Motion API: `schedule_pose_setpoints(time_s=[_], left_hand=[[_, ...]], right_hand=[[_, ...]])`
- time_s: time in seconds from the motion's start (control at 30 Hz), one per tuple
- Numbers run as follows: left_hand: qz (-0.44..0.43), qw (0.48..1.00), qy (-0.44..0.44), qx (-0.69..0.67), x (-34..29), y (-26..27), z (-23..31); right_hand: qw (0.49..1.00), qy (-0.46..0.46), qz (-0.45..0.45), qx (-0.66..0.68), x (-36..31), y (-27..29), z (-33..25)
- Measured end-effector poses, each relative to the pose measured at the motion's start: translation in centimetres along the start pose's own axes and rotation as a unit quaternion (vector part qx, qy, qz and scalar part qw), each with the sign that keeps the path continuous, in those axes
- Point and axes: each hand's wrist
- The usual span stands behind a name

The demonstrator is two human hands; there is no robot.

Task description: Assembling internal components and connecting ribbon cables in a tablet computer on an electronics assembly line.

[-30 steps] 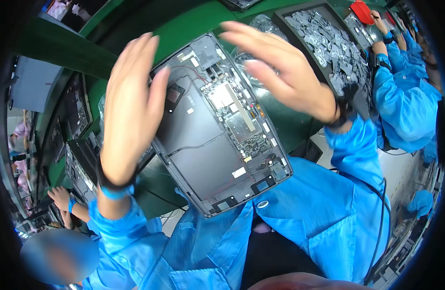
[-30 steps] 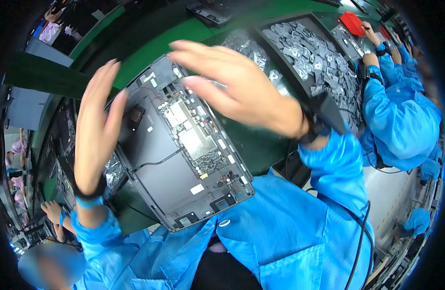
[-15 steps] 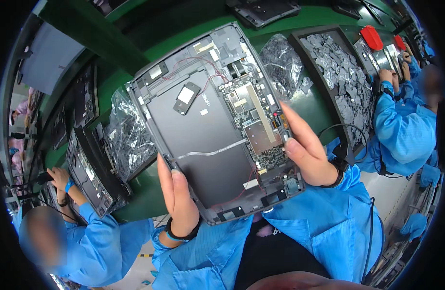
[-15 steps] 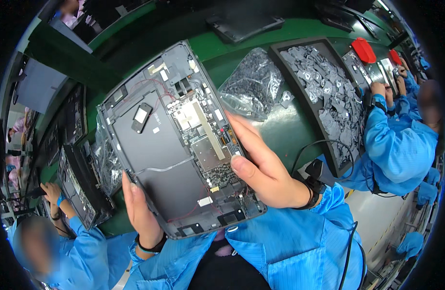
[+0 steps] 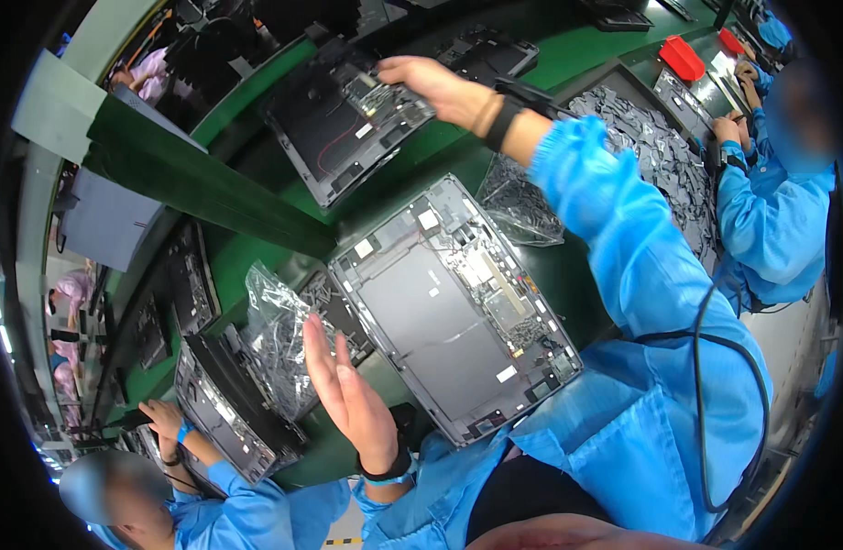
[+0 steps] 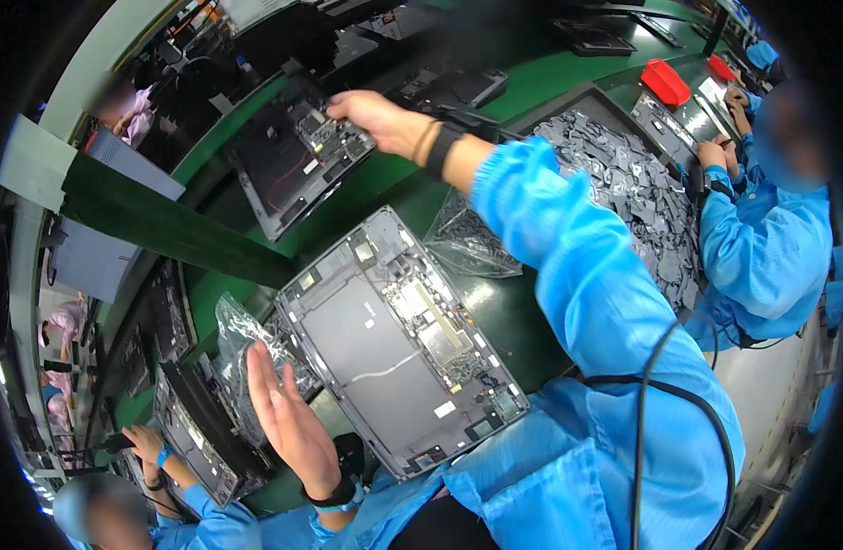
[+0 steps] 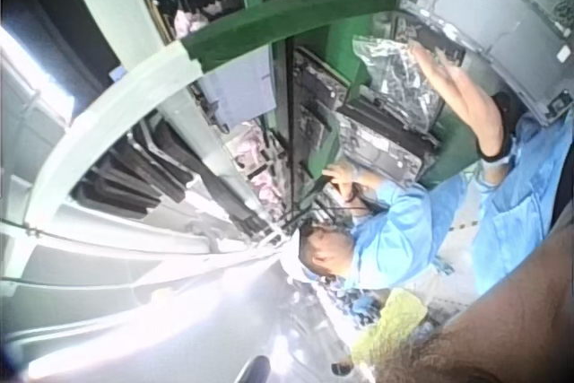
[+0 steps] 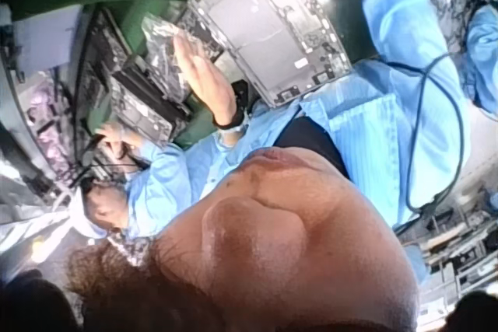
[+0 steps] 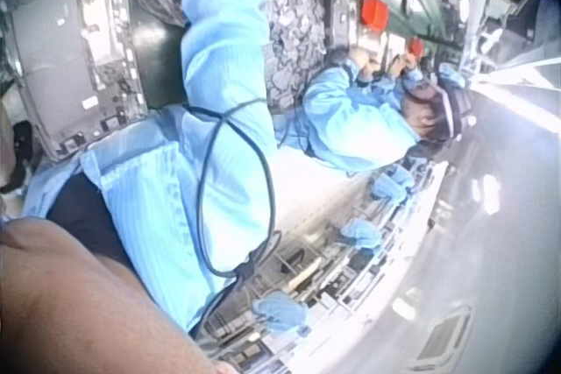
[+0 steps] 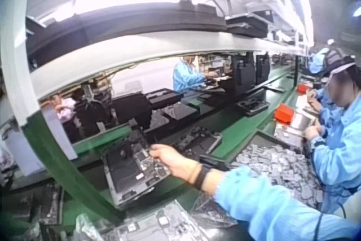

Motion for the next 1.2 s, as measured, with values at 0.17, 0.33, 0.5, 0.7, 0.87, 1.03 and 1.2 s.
schedule_pose_setpoints(time_s=[0.17,0.33,0.5,0.7,0.87,1.03,1.2], left_hand=[[0.003,0.999,0.039,0.022,-0.7,0.4,-1.1],[0.003,0.996,0.077,0.034,0.1,0.5,-1.7],[0.007,0.997,0.063,0.04,0.6,0.1,-1.7],[0.013,0.998,0.057,0.034,0.3,0.5,-2.4],[-0.089,0.988,0.0,0.13,2.5,0.3,-2.3],[-0.139,0.989,0.002,0.048,5.7,-0.5,0.8],[-0.237,0.945,0.152,-0.167,8.9,-4.2,1.9]], right_hand=[[0.999,-0.037,-0.02,-0.016,10.9,1.8,7.4],[0.934,0.077,0.192,-0.291,13.3,2.4,9.6],[0.614,0.365,0.351,-0.606,10.6,10.9,-1.4],[0.62,0.012,0.298,-0.726,11.0,27.9,-7.3],[0.779,-0.067,0.35,-0.517,9.3,27.1,-6.8],[0.915,-0.061,0.17,-0.362,4.4,23.8,-9.7],[0.973,0.082,0.132,-0.169,-3.9,18.0,-8.8]])
Point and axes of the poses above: each hand's wrist, its own x-axis towards the middle knuckle, its own y-axis out of the back of the hand, z = x × y, and after that the axes turned 13 degrees about -y, right-handed
